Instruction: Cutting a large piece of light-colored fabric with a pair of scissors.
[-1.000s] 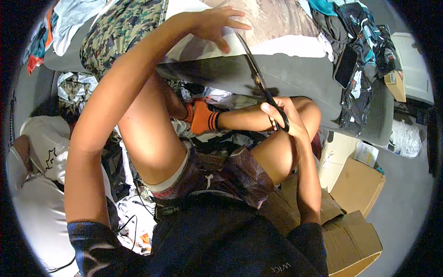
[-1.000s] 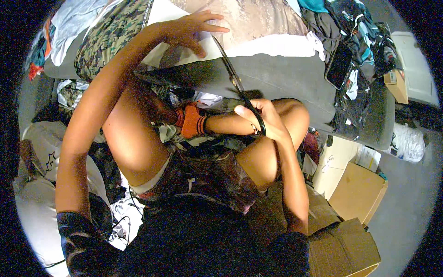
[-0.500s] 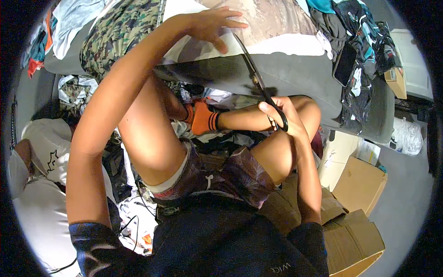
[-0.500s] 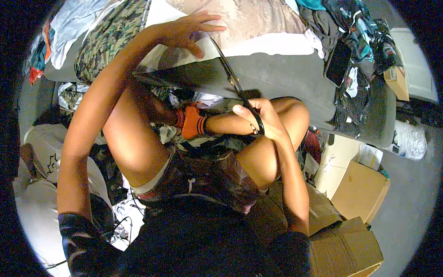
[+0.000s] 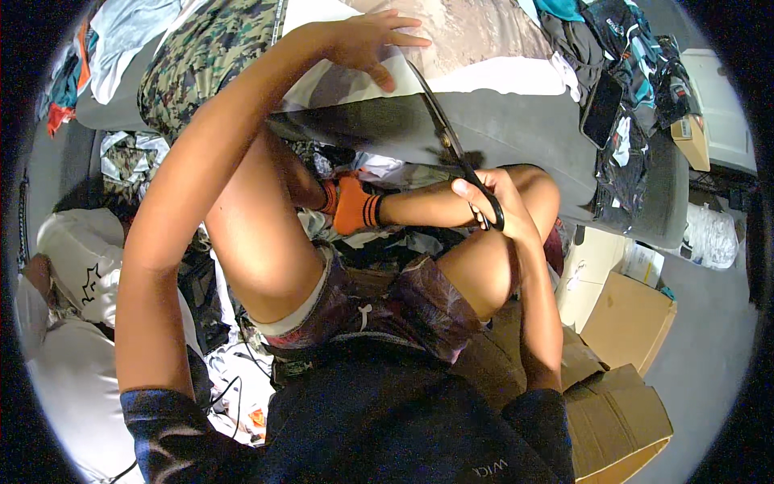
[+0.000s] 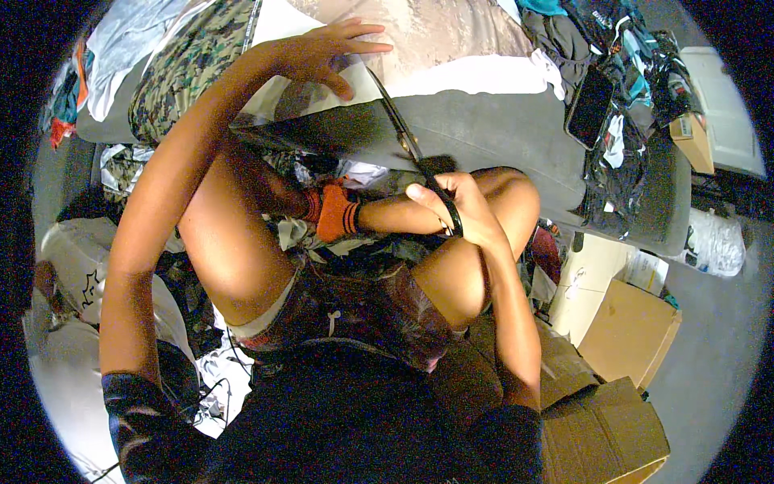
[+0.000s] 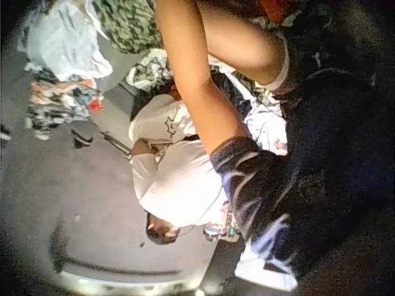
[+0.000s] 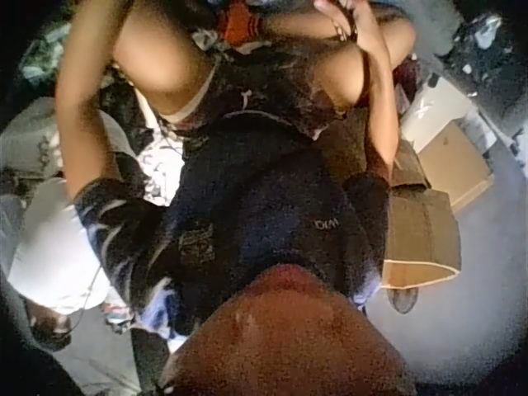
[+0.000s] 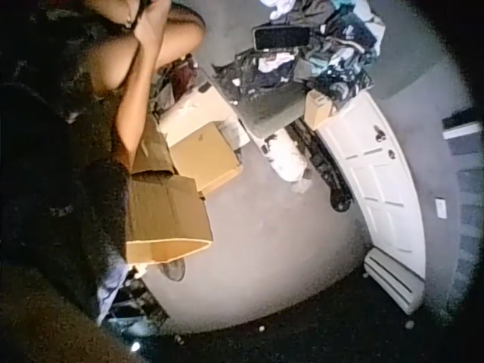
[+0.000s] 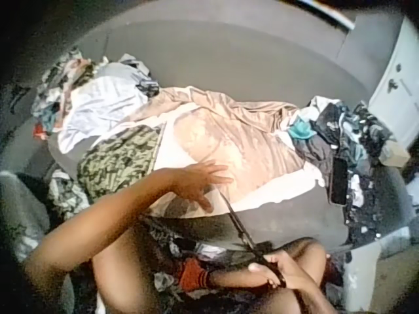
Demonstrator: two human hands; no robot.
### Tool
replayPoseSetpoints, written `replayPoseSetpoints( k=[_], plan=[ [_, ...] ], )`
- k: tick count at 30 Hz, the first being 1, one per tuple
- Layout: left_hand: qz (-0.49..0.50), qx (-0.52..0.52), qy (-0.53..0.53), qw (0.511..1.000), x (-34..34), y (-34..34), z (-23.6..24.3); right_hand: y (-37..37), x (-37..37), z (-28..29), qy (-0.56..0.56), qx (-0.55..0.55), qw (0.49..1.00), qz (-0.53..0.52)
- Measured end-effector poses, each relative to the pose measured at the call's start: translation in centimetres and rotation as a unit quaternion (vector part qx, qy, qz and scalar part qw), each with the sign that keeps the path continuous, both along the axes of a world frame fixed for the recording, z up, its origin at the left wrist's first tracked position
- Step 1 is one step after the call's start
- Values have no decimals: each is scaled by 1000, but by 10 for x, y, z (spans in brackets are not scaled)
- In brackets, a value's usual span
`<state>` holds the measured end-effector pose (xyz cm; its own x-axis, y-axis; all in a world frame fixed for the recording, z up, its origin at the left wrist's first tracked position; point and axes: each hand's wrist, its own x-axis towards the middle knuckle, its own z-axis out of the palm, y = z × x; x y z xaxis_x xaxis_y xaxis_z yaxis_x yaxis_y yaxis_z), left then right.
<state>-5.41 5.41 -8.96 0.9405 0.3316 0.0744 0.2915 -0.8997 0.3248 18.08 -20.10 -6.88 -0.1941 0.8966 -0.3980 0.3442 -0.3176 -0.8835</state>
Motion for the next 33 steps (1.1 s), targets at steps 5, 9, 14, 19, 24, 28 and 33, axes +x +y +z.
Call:
replayPoseSetpoints(
  k=[5, 9, 14, 19, 24, 28, 33],
  plan=[
    [4, 9, 0, 1000, 0, -1, 0, 0, 1, -1, -7, 14, 1000, 14],
    [7, 15, 4, 1000, 0, -1, 0, -1, 1, 0, -7, 14, 1000, 16],
    [13, 21, 12, 1000, 1, -2, -1, -3, 3, 2, -14, 0, 1000, 18],
    [11, 15, -17, 1000, -1, 1, -5, -5, 7, 2, -9, -9, 1000, 27],
    [8, -38, -84, 996, -3, 5, -4, -9, 11, -2, 23, -26, 999, 40],
    [-7, -58, -109, 992, 0, 3, 2, -4, 12, -5, 40, -21, 998, 32],
    [8, -55, -74, 996, -7, 9, -4, 12, 3, -5, 33, -19, 998, 46]
  ],
)
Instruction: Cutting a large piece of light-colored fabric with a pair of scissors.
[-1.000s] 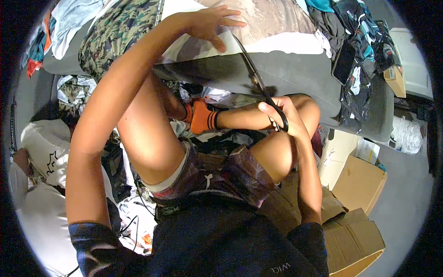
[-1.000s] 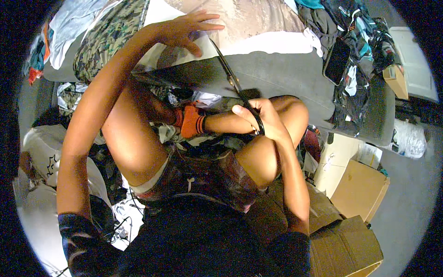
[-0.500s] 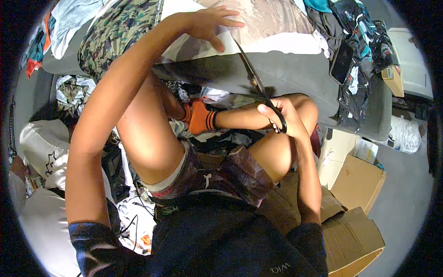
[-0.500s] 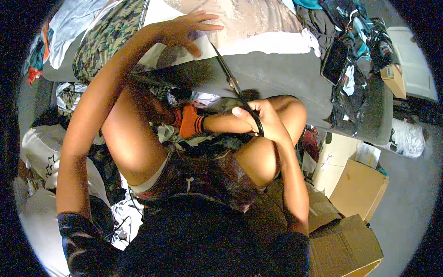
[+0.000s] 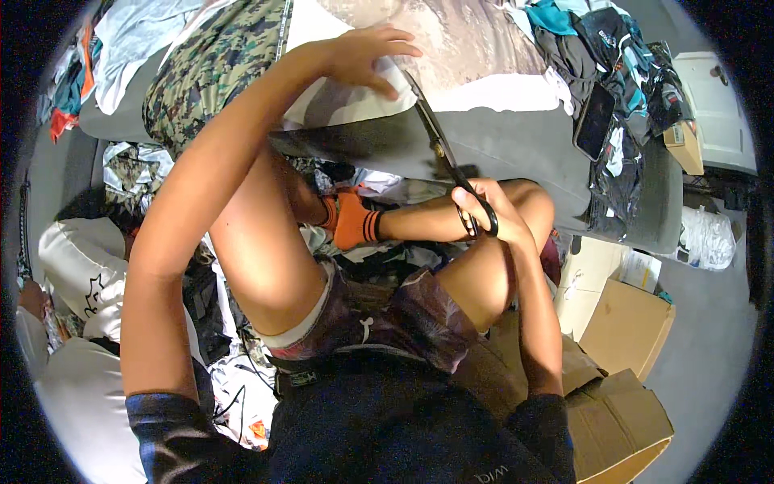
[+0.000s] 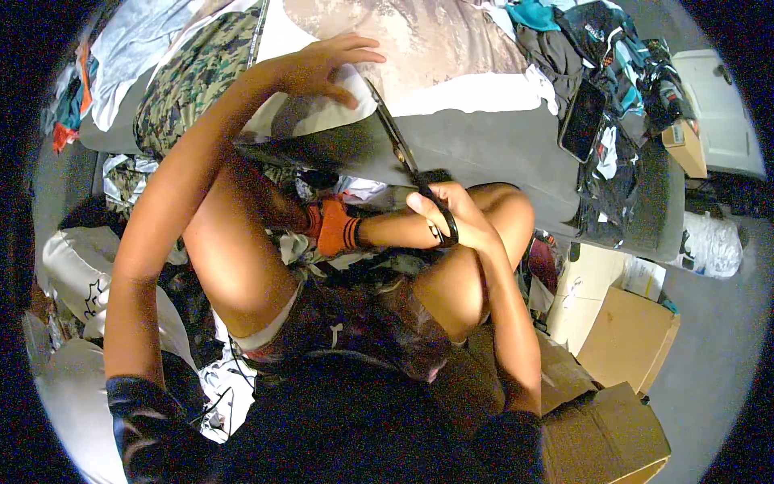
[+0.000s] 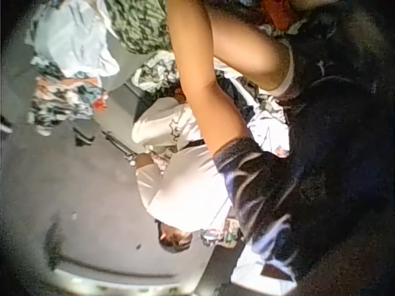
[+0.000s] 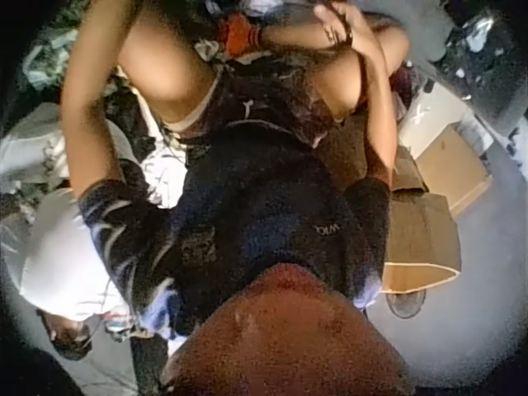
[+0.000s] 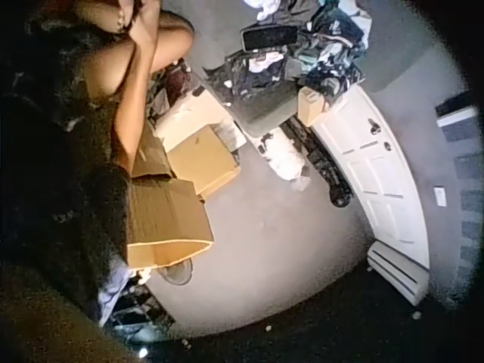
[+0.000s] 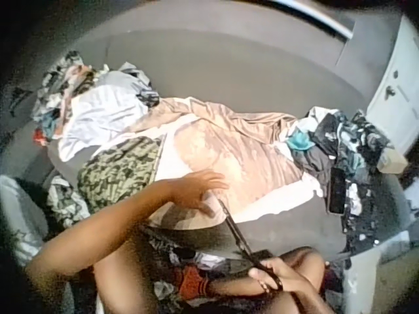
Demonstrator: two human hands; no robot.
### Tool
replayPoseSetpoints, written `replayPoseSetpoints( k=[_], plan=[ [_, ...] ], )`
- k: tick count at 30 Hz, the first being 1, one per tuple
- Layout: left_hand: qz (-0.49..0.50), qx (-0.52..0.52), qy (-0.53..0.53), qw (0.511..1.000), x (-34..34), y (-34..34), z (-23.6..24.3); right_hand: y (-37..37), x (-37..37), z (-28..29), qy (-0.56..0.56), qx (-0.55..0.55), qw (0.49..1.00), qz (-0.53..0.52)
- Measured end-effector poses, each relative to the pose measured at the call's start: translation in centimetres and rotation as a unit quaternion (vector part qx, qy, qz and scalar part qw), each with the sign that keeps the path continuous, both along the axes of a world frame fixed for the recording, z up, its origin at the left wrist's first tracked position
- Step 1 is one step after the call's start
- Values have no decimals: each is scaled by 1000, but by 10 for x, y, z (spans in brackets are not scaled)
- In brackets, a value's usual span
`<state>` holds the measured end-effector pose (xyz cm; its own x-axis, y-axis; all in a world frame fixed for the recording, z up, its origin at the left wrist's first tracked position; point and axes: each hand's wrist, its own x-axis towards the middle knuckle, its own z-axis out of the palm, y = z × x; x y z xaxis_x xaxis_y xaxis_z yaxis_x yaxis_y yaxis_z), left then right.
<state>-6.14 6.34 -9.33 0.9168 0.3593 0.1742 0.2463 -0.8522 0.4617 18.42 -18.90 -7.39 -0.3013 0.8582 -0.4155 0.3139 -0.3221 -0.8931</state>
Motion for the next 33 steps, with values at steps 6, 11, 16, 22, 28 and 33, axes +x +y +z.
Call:
replayPoseSetpoints(
  k=[6, 11, 16, 22, 28, 33],
  plan=[
    [18, 92, 41, 995, 1, 0, -3, 7, -2, 10, 11, -23, 1000, -15],
    [27, 115, 60, 991, 1, 1, -5, 10, -6, 11, -14, -19, 999, -22],
    [37, 126, 68, 989, 2, -1, -5, 12, -10, 11, -33, -6, 999, -28],
    [43, 123, 85, 988, 3, 1, -6, 11, -13, 9, -36, 5, 999, -39],
    [56, 117, 111, 985, 6, 2, -5, 8, -17, 11, -49, 1, 997, -58],
    [68, 114, 128, 983, 5, 0, -3, 8, -18, 9, -49, -2, 997, -62]
  ],
)
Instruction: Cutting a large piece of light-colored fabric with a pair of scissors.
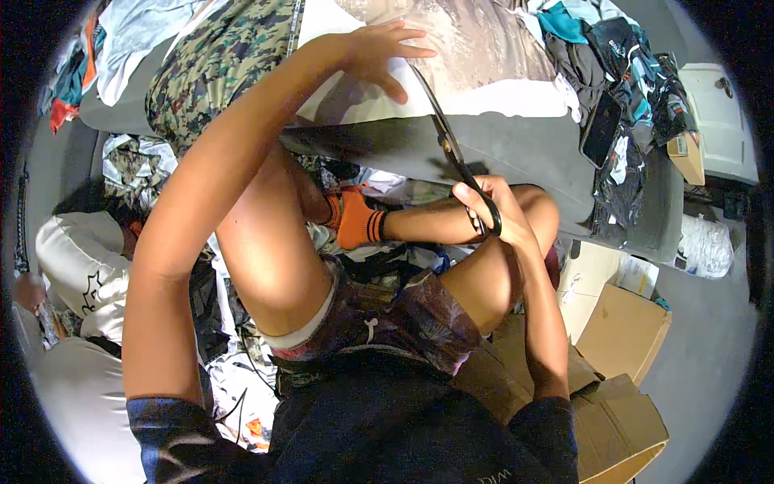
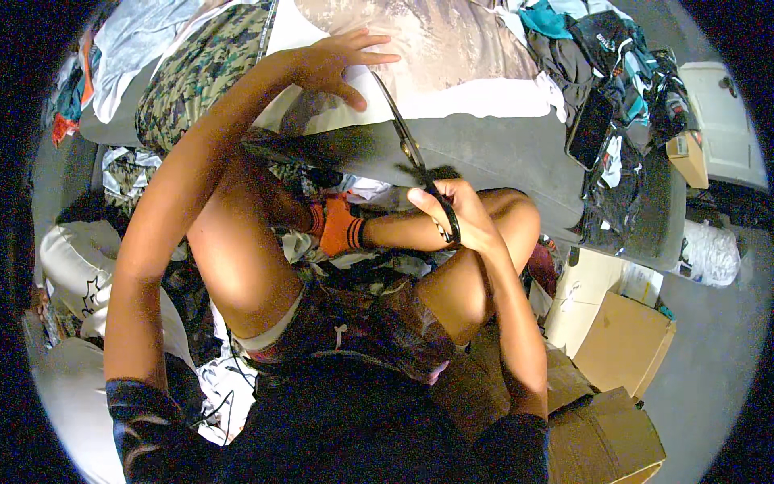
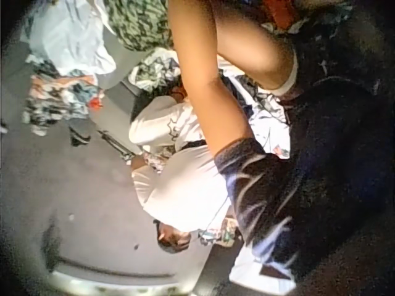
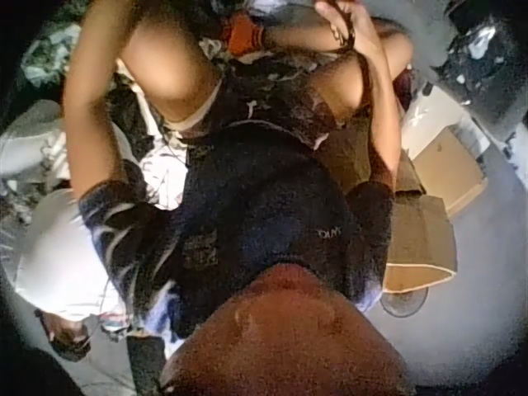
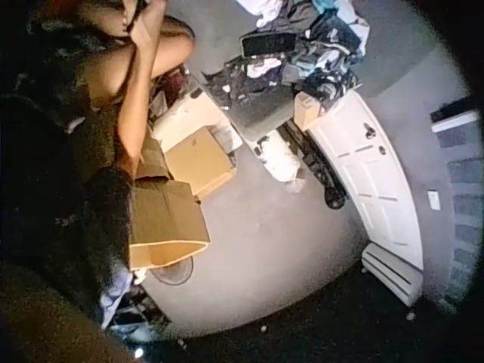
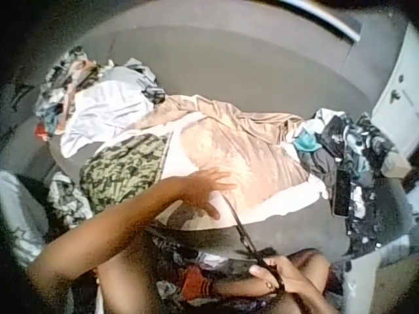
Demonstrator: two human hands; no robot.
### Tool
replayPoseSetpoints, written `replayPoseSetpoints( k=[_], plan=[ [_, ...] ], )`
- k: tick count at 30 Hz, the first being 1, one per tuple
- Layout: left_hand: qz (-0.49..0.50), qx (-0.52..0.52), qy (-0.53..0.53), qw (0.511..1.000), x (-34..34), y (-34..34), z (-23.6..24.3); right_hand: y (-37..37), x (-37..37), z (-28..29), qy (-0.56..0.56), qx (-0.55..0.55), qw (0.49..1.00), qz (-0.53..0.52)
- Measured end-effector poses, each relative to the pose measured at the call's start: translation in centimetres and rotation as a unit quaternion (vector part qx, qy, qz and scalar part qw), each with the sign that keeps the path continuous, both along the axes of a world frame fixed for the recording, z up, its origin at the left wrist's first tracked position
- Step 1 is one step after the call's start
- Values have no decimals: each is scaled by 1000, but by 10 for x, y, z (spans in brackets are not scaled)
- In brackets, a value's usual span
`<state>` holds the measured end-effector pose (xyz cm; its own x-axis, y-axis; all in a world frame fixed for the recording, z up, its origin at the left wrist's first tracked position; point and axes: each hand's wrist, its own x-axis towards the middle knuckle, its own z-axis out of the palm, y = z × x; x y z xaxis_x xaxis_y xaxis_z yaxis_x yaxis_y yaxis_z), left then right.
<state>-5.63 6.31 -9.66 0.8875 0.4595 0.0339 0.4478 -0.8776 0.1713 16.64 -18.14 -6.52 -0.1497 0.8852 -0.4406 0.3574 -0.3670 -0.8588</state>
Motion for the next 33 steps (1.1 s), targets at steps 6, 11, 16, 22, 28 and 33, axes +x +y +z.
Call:
replayPoseSetpoints(
  k=[6, 11, 16, 22, 28, 33],
  plan=[
    [6, 1, -1, 1000, -1, 1, 0, -1, -3, 4, 1, 7, 1000, 0],
    [-3, -16, 1, 1000, -1, -5, 8, -2, 2, -3, -2, 17, 1000, 9],
    [13, 14, 21, 1000, 0, -4, 6, -3, 2, 2, -12, 19, 1000, 17],
    [11, 7, 25, 1000, 0, -3, 6, -3, 1, 6, -12, 12, 1000, 16],
    [2, 7, 8, 1000, 0, 2, 0, -6, 14, 0, -12, 23, 997, 72],
    [14, 6, -31, 999, -3, 4, -6, -9, 17, -2, 48, 2, 997, 65]
  ],
)
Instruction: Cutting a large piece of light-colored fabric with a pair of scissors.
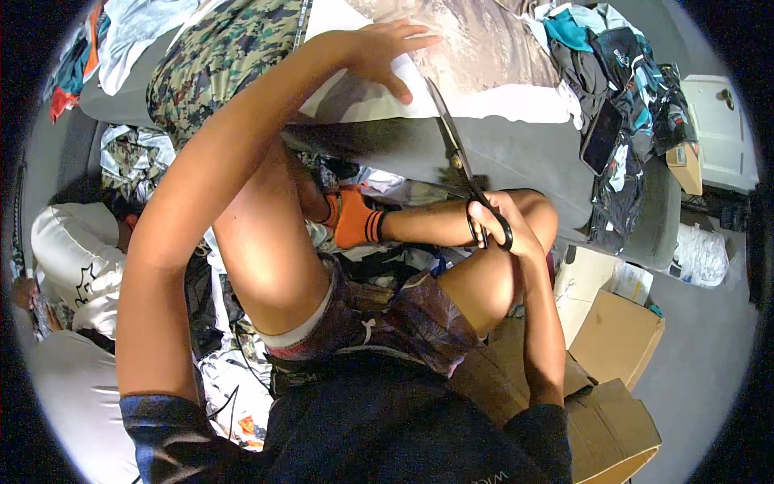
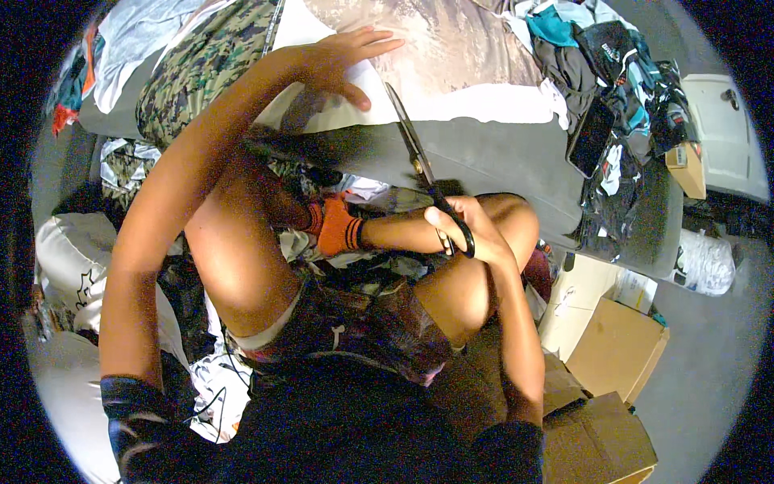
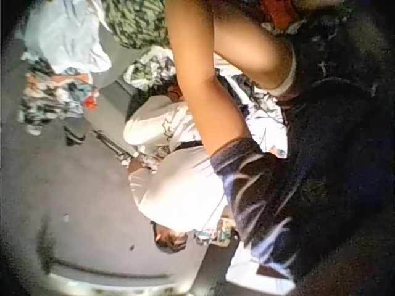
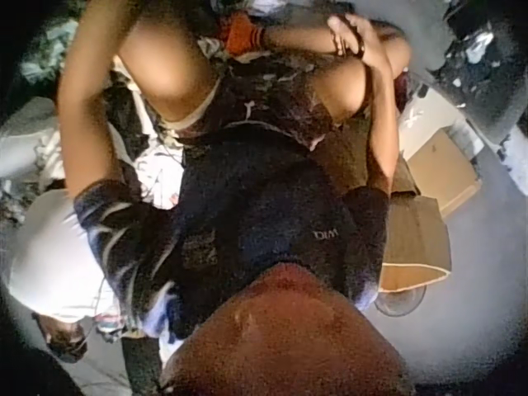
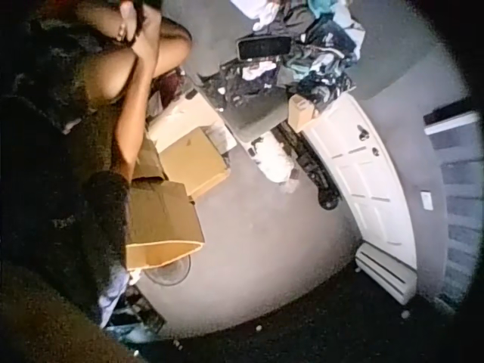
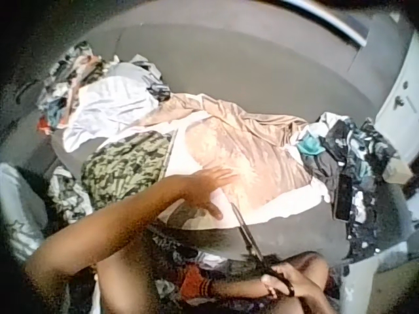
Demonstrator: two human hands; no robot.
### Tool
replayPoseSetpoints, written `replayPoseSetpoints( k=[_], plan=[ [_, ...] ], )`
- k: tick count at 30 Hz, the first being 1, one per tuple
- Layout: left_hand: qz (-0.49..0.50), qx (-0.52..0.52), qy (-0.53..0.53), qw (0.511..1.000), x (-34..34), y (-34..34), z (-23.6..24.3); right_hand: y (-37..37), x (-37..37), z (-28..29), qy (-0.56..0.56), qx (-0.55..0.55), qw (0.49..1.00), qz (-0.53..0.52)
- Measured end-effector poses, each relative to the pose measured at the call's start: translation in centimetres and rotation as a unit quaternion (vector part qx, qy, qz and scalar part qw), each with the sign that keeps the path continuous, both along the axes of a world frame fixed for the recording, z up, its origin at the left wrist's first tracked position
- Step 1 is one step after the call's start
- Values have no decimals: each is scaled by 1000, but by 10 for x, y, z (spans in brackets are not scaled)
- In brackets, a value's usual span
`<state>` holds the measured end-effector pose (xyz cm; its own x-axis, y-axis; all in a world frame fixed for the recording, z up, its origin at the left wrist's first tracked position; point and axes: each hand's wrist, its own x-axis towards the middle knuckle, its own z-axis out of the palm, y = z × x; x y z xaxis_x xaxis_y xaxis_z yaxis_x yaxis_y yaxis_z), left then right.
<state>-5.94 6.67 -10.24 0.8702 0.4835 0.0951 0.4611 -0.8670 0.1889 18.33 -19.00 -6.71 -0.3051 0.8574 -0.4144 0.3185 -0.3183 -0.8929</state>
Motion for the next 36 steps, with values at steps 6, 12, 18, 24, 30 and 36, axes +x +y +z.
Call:
replayPoseSetpoints(
  k=[6, 12, 18, 24, 30, 36],
  plan=[
    [55, 30, 62, 996, 0, -4, 2, 20, -7, 2, -18, -27, 999, -17],
    [70, 28, 89, 993, 1, -8, 6, 35, -12, 7, -33, -25, 999, -26],
    [73, 29, 96, 992, 0, -6, 3, 37, -15, 6, -39, -11, 999, -24],
    [73, 30, 88, 993, 0, -5, 3, 37, -16, 9, -58, -17, 998, -31],
    [76, 24, 106, 991, 1, -7, 7, 38, -15, 9, -65, -4, 997, -32],
    [74, 32, 100, 992, -1, -7, 6, 38, -16, 13, -74, -12, 996, -42]
  ],
)
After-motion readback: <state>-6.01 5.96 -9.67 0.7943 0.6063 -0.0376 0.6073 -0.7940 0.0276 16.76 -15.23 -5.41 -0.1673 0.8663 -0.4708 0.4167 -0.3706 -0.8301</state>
